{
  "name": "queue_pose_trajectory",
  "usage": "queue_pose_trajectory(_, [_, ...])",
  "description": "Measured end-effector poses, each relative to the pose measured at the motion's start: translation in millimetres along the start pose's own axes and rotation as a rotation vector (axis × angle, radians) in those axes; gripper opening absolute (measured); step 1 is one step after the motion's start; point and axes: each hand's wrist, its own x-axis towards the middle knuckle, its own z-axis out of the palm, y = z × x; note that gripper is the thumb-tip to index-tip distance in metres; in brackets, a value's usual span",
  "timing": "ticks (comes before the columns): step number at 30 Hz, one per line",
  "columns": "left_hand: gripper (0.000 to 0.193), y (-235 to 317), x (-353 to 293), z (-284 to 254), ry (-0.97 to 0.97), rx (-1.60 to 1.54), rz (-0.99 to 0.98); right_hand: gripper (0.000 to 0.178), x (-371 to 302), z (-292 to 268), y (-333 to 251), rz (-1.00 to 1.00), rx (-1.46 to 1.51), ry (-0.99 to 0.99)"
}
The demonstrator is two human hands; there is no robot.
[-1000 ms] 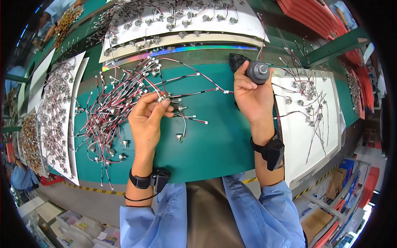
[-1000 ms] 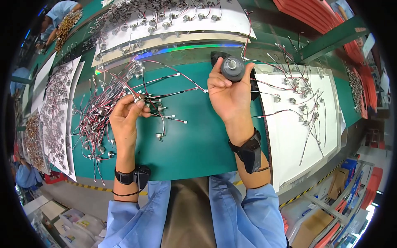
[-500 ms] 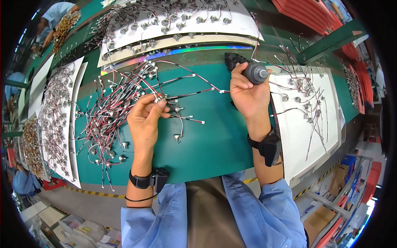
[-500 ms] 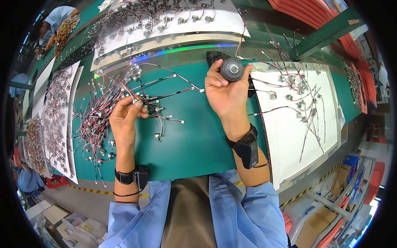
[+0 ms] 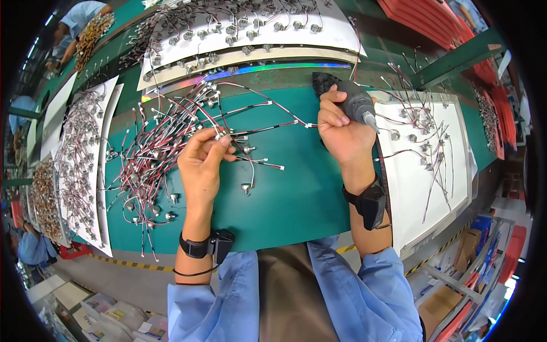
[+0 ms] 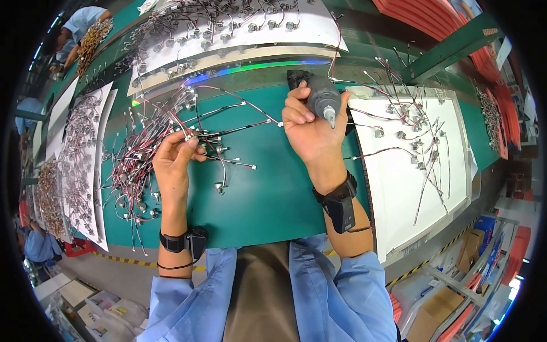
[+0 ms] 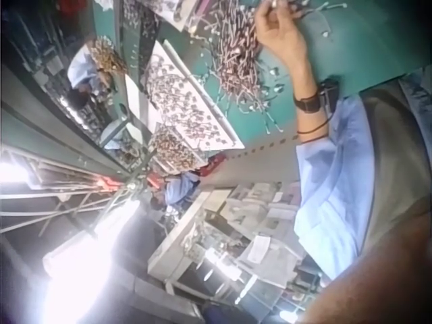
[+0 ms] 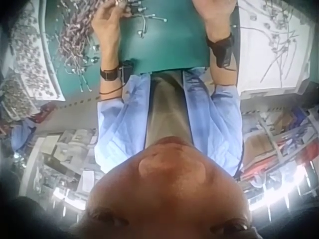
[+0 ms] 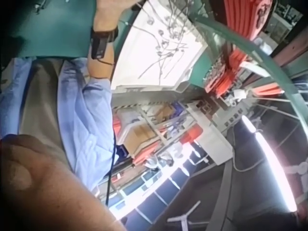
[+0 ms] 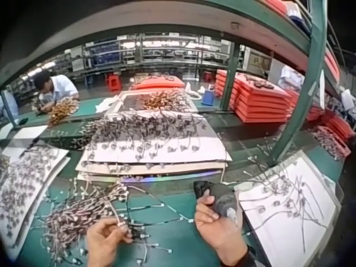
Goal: The person picks up a wire assembly, applies glue from a bottle to the component, and sets it down. After repeating this for several assemblies, the person wipes the glue bottle tip with a cloth and moves a pile of assemblies.
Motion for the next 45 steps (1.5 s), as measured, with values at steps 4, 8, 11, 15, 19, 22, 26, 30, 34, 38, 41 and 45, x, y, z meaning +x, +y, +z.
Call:
queue_pose_trajectory(4, [0.02,0,-1,-1,0.006,-0.007,0.003,0.066,-1,3,6,-0.101,-0.337,-0.148])
queue_pose_trajectory(8, [0.019,-1,0,-3,0.007,-0.002,-0.003,0.067,-3,17,20,-0.559,-0.804,-0.146])
queue_pose_trajectory(11, [0.019,2,-2,-4,-0.003,0.025,-0.042,0.07,-8,21,29,-0.787,-1.041,-0.162])
queue_pose_trajectory(15, [0.018,5,-4,0,-0.027,0.02,-0.062,0.075,-17,23,33,-0.885,-1.312,-0.293])
queue_pose_trajectory(19, [0.018,7,-8,4,-0.059,-0.049,-0.13,0.078,-22,20,43,-0.907,-1.557,-0.334])
queue_pose_trajectory(22, [0.019,5,-10,7,-0.08,-0.192,-0.091,0.078,-24,16,47,-0.895,-1.625,-0.348])
queue_pose_trajectory(26, [0.02,5,-9,6,-0.093,-0.175,-0.1,0.076,-23,13,46,-0.837,-1.587,-0.334])
queue_pose_trajectory(30, [0.018,7,-9,5,-0.085,-0.123,-0.107,0.074,-22,13,47,-0.817,-1.589,-0.285])
queue_pose_trajectory(34, [0.016,7,-10,6,-0.072,-0.095,-0.083,0.072,-22,13,46,-0.71,-1.425,-0.211])
queue_pose_trajectory(38, [0.015,9,-11,8,-0.075,-0.124,-0.065,0.071,-23,9,46,-0.764,-1.435,-0.266])
queue_pose_trajectory(41, [0.015,9,-12,8,-0.086,-0.124,-0.057,0.072,-27,7,50,-0.808,-1.494,-0.316])
queue_pose_trajectory(45, [0.015,7,-13,9,-0.084,-0.147,-0.08,0.074,-30,4,54,-0.892,-1.548,-0.347])
